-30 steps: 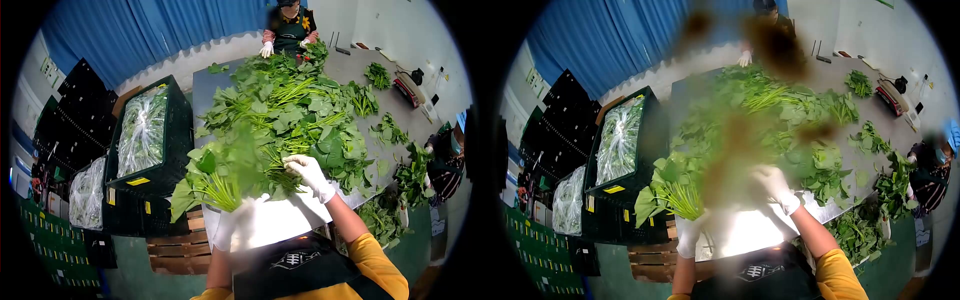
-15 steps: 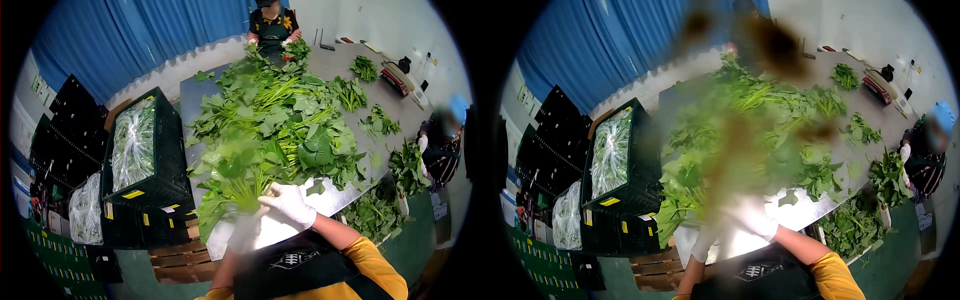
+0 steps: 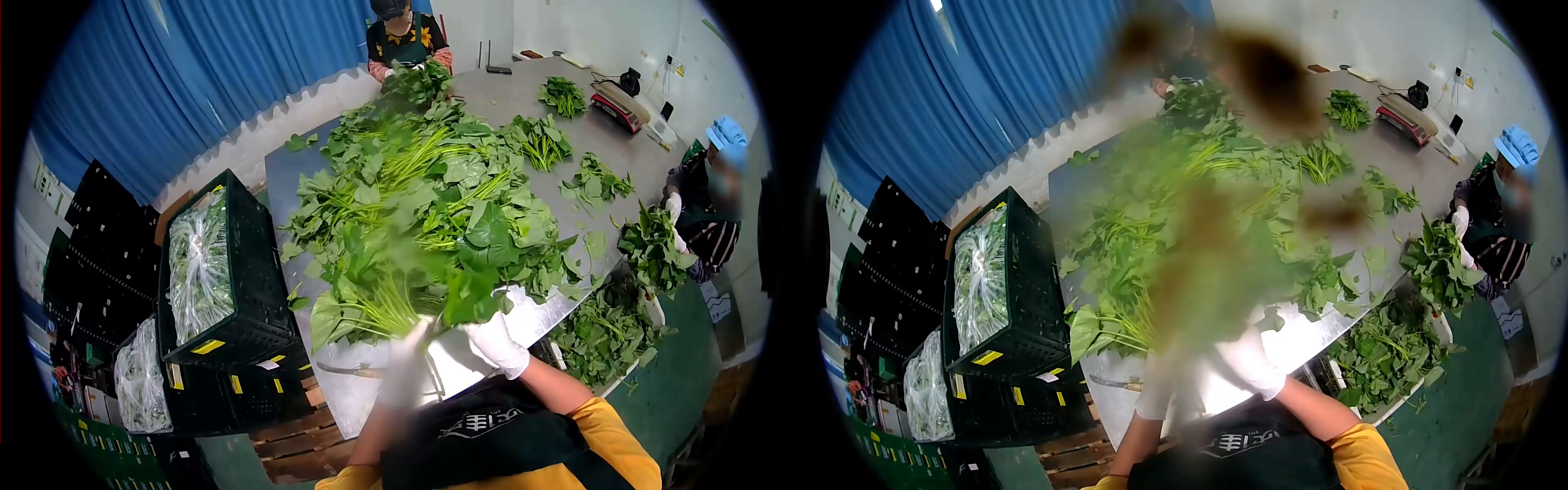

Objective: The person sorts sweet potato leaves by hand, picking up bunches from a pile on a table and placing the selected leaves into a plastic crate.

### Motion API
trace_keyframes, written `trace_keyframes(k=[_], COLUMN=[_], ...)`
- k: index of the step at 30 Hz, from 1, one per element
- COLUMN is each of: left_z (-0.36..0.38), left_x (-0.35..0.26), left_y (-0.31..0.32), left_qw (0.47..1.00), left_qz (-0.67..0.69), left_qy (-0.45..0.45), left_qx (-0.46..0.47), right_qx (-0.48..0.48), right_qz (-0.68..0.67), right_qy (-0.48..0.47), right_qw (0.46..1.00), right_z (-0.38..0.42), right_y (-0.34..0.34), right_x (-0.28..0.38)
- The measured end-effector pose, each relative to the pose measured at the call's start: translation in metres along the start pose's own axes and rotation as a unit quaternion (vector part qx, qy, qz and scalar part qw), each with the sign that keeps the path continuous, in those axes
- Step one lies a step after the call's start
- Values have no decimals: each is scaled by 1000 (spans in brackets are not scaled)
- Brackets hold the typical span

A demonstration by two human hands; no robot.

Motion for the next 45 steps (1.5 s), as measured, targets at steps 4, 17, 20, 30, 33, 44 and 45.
trace_keyframes(k=[4, 17, 20, 30, 33, 44, 45], left_z=[2, -4, -2, 9, 7, 28, 28], left_x=[-8, -1, 0, -25, -41, -48, -46], left_y=[12, 4, 19, 24, -19, -97, -95], left_qw=[998, 999, 987, 986, 996, 973, 973], left_qz=[-31, 0, 123, -88, 39, 37, 39], left_qy=[-30, -40, -107, 21, -45, 17, 18], left_qx=[35, 21, -5, 136, -63, -226, -226], right_qx=[-122, -317, -211, 114, -124, -143, -96], right_qz=[2, 532, 333, -13, -66, 364, 345], right_qy=[-57, 221, 188, 0, 165, 115, 18], right_qw=[991, 753, 900, 993, 976, 913, 933], right_z=[10, 121, 81, 47, 79, 83, 60], right_y=[-31, -237, -165, -21, -91, -119, -87], right_x=[-44, -185, -99, -22, -77, -138, -119])
Point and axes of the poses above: each hand's wrist, its own z-axis away from the middle knuckle, its own y-axis out of the palm, x = y × z, the point moved 4 cm from there along -z, towards the middle knuckle, and after that the axes turned 11 degrees about y, right-handed, at the moved point
